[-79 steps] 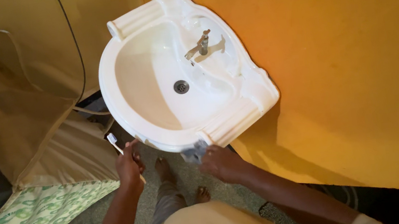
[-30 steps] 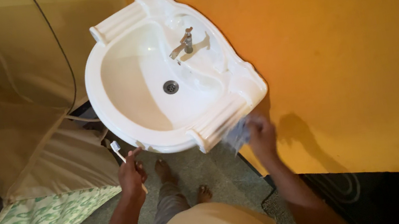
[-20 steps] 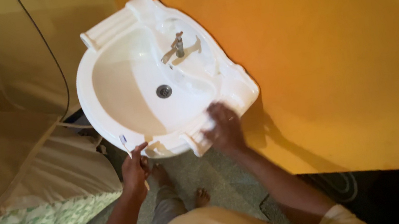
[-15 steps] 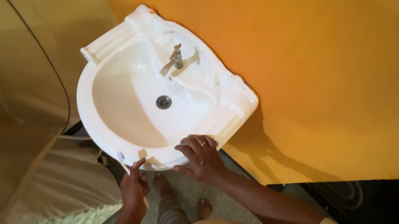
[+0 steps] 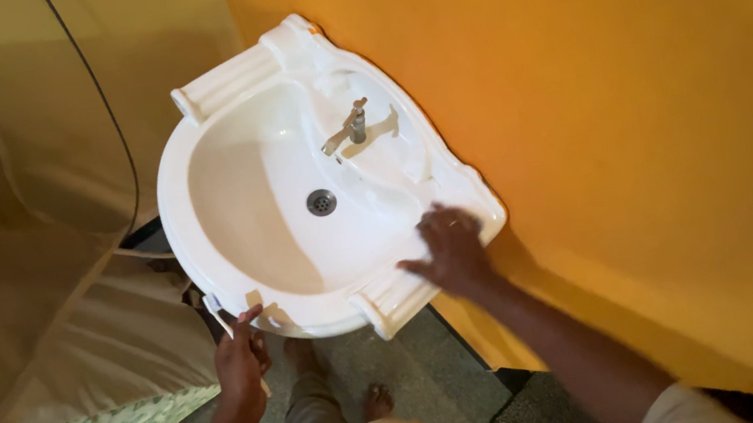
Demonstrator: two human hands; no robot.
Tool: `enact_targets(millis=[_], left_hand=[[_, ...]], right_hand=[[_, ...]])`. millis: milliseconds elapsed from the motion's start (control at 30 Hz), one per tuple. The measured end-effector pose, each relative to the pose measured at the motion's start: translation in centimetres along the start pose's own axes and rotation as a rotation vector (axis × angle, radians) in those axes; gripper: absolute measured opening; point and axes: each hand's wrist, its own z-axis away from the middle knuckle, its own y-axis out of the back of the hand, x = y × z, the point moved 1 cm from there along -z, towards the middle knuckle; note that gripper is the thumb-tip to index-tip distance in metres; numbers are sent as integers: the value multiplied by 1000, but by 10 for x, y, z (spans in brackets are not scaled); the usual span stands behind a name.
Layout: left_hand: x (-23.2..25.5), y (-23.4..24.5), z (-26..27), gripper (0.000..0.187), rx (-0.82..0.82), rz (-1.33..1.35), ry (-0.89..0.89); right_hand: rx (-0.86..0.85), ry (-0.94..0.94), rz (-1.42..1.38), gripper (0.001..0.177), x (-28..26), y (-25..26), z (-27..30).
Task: The person washes their hands under running water, then uses a cloth to wipe the sink basin and faucet. They also use a toothbrush to scrub the sink surface and the drain area before wiping it down again with the cloth.
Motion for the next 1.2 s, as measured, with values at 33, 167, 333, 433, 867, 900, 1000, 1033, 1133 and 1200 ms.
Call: enact_targets(millis=[33,167,333,433,867,900,1000,1033,1133,1200], left_hand=[[2,-2,-4,43,-3,19,-12],[14,-6,-19,41,-40,62,-60],[37,-8,-44,40,16,36,-73],[44,-3,-64,38,36,29,-120],[94,-3,-119,33,93,-597,-599],[103,-8,-119,33,93,-640,-579],[123,-19,-122,31,82,-750,-585],[128,-22,-124,30,75,-779,-631],[136,-27,-134,27,43,-828,-810],[136,-23,-137,26,28,-866,-853]], right_hand=[[-151,-112,-85,70,-16,-1,-3],[-126,56,-309,66,-89,-3,5],[-244,246,-419,61,-74,-4,-5],[-336,82,-289,56,-18,3,-24],[-675,-19,-286,26,-54,-34,-66],[-707,-34,-326,26,-57,-38,-74],[-583,31,-379,25,-48,-57,-105],[-396,130,-356,24,-41,-63,-117],[-165,333,-161,25,-18,-71,-146],[-312,416,36,28,-7,-78,-149]])
